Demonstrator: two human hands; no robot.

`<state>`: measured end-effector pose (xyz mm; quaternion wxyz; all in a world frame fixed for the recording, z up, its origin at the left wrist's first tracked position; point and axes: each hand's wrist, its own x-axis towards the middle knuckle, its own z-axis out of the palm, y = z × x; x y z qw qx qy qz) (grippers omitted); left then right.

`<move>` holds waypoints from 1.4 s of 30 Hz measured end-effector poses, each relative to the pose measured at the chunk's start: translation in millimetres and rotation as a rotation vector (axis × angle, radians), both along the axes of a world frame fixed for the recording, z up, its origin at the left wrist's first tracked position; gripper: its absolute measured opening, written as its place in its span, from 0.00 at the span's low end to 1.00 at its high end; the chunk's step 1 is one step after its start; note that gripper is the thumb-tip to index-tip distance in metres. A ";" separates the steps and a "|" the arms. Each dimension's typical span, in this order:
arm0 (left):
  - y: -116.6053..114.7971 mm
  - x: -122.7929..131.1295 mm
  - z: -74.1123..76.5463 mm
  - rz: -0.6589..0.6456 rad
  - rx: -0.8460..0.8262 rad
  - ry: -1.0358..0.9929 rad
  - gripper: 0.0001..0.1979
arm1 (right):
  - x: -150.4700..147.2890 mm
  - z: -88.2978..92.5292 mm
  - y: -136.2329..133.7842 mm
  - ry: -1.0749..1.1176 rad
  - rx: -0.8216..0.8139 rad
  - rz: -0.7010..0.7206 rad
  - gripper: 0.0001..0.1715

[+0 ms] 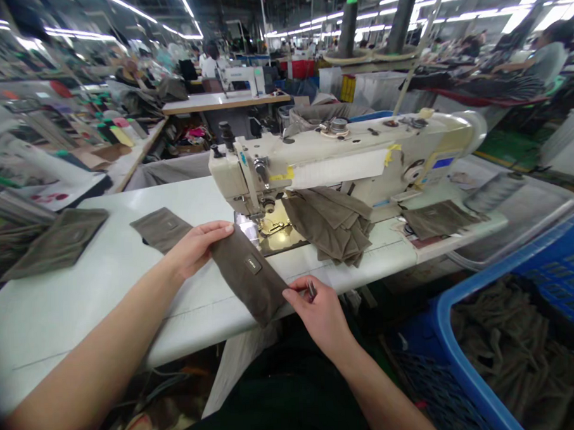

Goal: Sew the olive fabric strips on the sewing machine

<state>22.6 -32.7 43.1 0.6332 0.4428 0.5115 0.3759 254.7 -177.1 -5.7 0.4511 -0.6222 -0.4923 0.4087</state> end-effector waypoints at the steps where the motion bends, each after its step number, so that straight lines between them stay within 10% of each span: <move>1: 0.3 0.0 -1.1 -0.010 0.006 0.016 0.17 | 0.4 -0.9 -0.8 -0.017 0.004 -0.013 0.16; 12: 27.1 20.9 -24.7 -0.175 0.536 0.846 0.07 | -12.1 -13.3 -11.2 -0.208 0.253 0.191 0.05; 25: 37.6 30.2 -27.4 -0.192 0.533 0.974 0.07 | -2.1 -25.8 -1.0 -0.501 0.688 0.368 0.11; 42: 37.8 33.9 -29.9 -0.131 0.484 1.037 0.08 | -6.2 -23.8 0.3 -0.582 0.535 0.378 0.08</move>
